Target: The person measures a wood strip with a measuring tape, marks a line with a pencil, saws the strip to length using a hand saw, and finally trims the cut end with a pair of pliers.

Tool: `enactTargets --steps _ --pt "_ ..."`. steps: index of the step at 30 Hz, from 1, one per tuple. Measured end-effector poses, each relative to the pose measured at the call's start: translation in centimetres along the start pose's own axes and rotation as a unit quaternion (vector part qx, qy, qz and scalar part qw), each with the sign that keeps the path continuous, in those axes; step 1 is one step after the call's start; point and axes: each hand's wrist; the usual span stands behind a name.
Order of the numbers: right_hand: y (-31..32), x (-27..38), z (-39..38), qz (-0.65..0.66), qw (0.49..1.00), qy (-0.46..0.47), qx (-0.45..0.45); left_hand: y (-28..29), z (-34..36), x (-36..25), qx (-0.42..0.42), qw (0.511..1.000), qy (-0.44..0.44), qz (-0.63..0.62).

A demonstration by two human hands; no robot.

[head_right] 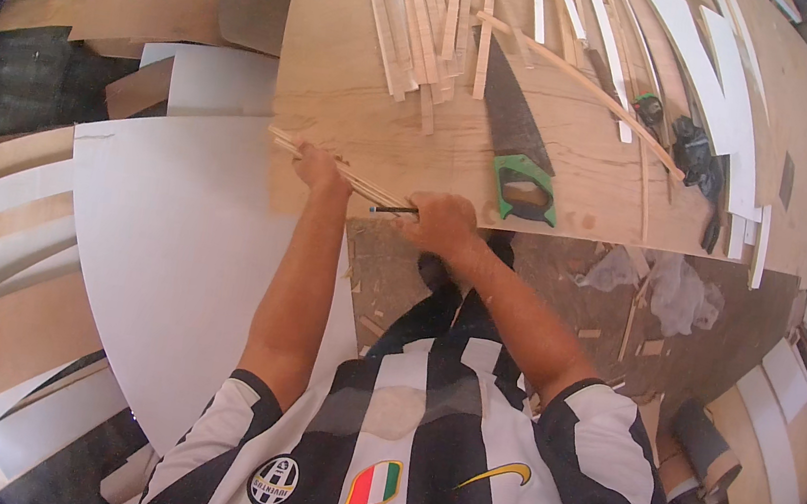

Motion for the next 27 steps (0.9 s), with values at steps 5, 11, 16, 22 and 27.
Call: enactTargets --steps 5,11,16,22,27 --pt "1.8 2.2 1.0 0.015 0.995 -0.004 0.101 2.7 0.7 -1.7 -0.028 0.999 -0.007 -0.038" --pt "1.5 3.2 2.2 0.071 0.982 0.0 0.176 5.4 2.1 -3.3 -0.028 0.996 0.025 -0.086" --pt "1.3 4.4 3.2 0.049 0.979 0.019 0.199 7.1 3.7 -3.7 -0.034 0.993 0.019 -0.114" --pt "3.0 5.2 1.3 -0.039 0.994 0.035 0.099 8.4 3.2 -5.9 -0.126 0.987 0.065 -0.081" --pt "1.5 1.9 -0.2 0.074 0.997 0.002 0.002 9.1 4.3 -6.7 -0.204 0.971 0.098 -0.08"
Point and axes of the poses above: each hand's wrist, its own z-axis towards the middle knuckle, its own y-axis out of the back of the hand, x = y × z, and after that the axes turned 11 degrees about -z, right-handed
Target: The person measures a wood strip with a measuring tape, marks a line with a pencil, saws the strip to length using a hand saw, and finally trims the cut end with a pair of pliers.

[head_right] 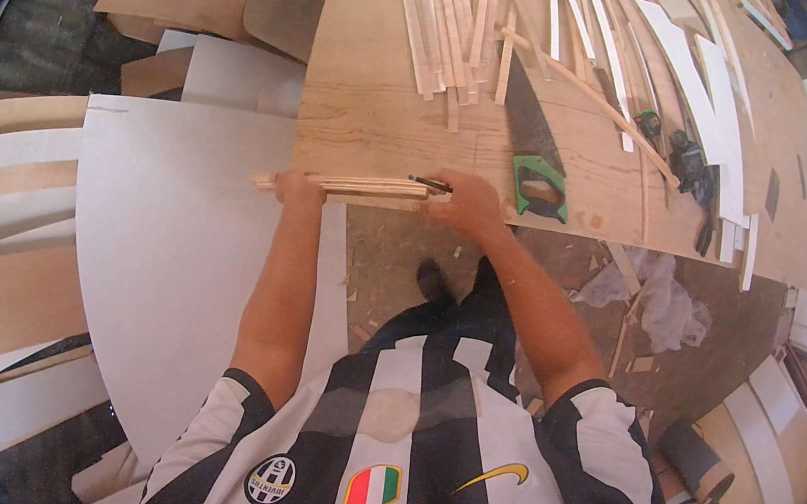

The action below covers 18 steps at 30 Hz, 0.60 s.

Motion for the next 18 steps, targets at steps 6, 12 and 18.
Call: enactTargets --steps 6,12,18 --pt "-2.0 -2.3 -0.2 0.16 0.987 -0.031 -0.015 -0.1 -0.3 1.5 -0.009 1.0 0.022 -0.002" --pt "-1.4 -3.5 0.3 0.238 0.968 -0.076 0.009 -0.3 2.5 4.1 0.031 0.998 0.032 -0.041" --pt "-2.3 -7.2 2.5 0.26 0.957 -0.125 -0.021 0.7 4.6 7.2 0.121 0.989 0.014 0.085"
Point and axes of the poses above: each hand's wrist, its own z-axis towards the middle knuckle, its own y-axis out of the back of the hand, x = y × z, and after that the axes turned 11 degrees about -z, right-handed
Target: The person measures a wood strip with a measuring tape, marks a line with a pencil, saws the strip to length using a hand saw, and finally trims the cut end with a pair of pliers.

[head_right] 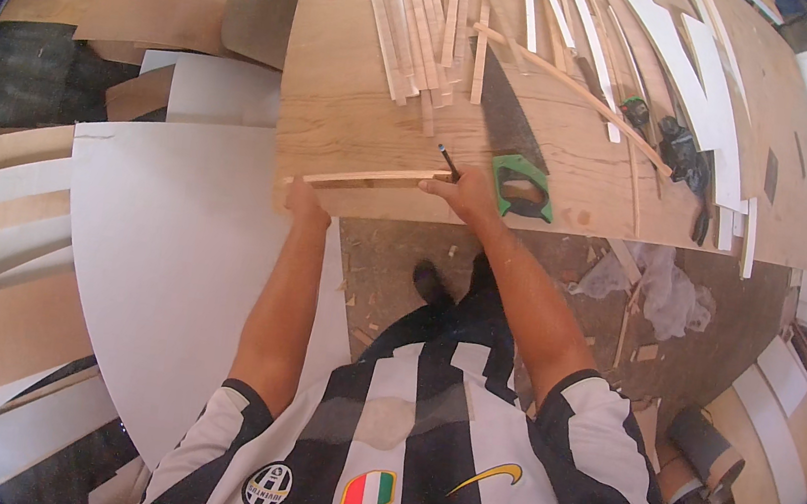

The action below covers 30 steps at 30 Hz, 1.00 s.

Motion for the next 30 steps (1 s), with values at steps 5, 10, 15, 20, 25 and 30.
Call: enactTargets --steps 5,10,15,20,25,30 --pt "1.7 -3.8 2.0 0.066 0.997 -0.037 -0.011 -1.1 -8.2 5.7 0.333 0.554 -0.591 0.482" --pt "2.0 0.0 3.0 0.131 0.984 -0.117 0.03 -4.5 -9.6 6.8 0.457 0.41 -0.609 0.502" --pt "3.0 -1.5 4.9 0.138 0.969 -0.199 0.056 -6.9 -6.5 9.0 0.5 0.333 -0.625 0.498" --pt "2.9 -2.9 5.9 0.137 0.961 -0.224 0.083 -7.3 -4.7 10.4 0.53 0.347 -0.578 0.514" --pt "1.8 -3.4 6.4 0.121 0.969 -0.207 0.061 -7.1 -3.6 11.1 0.518 0.34 -0.593 0.514" --pt "-0.1 -6.7 6.7 0.078 0.989 -0.117 0.034 -7.8 -4.1 10.8 0.514 0.312 -0.619 0.505"
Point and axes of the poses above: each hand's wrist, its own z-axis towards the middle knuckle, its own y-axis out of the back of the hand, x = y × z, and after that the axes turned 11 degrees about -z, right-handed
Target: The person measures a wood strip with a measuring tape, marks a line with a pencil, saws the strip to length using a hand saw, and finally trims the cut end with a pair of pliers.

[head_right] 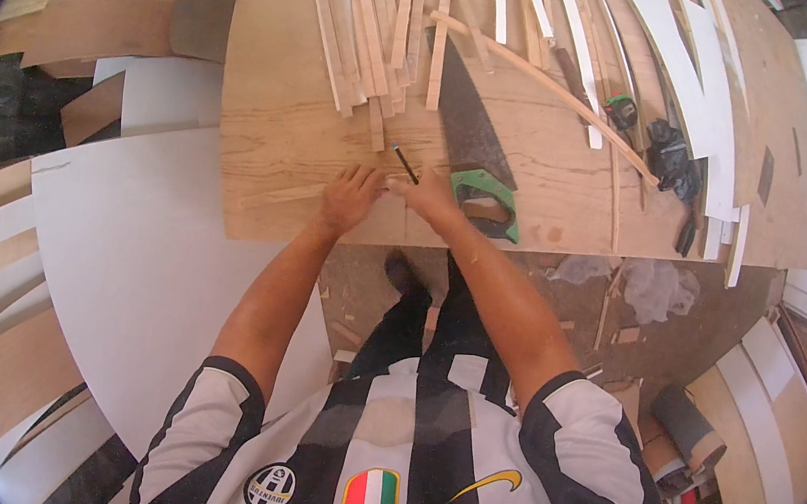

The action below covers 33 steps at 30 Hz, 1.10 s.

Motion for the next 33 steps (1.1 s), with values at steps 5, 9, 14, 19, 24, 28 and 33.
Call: enactTargets --steps 5,9,14,19,24,28,33 --pt "-0.3 -1.2 -0.5 -0.178 0.966 0.008 -0.189 0.1 -0.7 1.0 0.007 1.0 0.007 -0.021" --pt "2.7 2.4 -2.0 0.022 0.987 -0.11 -0.111 0.1 -1.7 1.7 0.014 0.999 0.011 -0.032" --pt "2.7 0.0 -2.1 0.021 0.98 0.103 -0.167 -0.2 -1.5 1.3 0.026 0.999 0.018 -0.024" --pt "1.4 -0.2 -2.0 0.042 0.977 0.158 -0.137 0.1 -1.5 0.9 -0.011 1.0 0.015 -0.007" --pt "1.4 -0.6 -1.7 -0.043 0.962 0.226 -0.145 -0.2 -1.7 1.1 -0.01 0.999 0.025 -0.034" --pt "1.8 -1.0 -1.7 -0.076 0.957 0.246 -0.134 -0.1 -1.7 1.0 -0.004 0.999 0.032 -0.038" --pt "1.7 -0.7 -1.8 -0.102 0.951 0.26 -0.129 0.1 -1.4 1.1 -0.004 0.999 0.026 -0.023"
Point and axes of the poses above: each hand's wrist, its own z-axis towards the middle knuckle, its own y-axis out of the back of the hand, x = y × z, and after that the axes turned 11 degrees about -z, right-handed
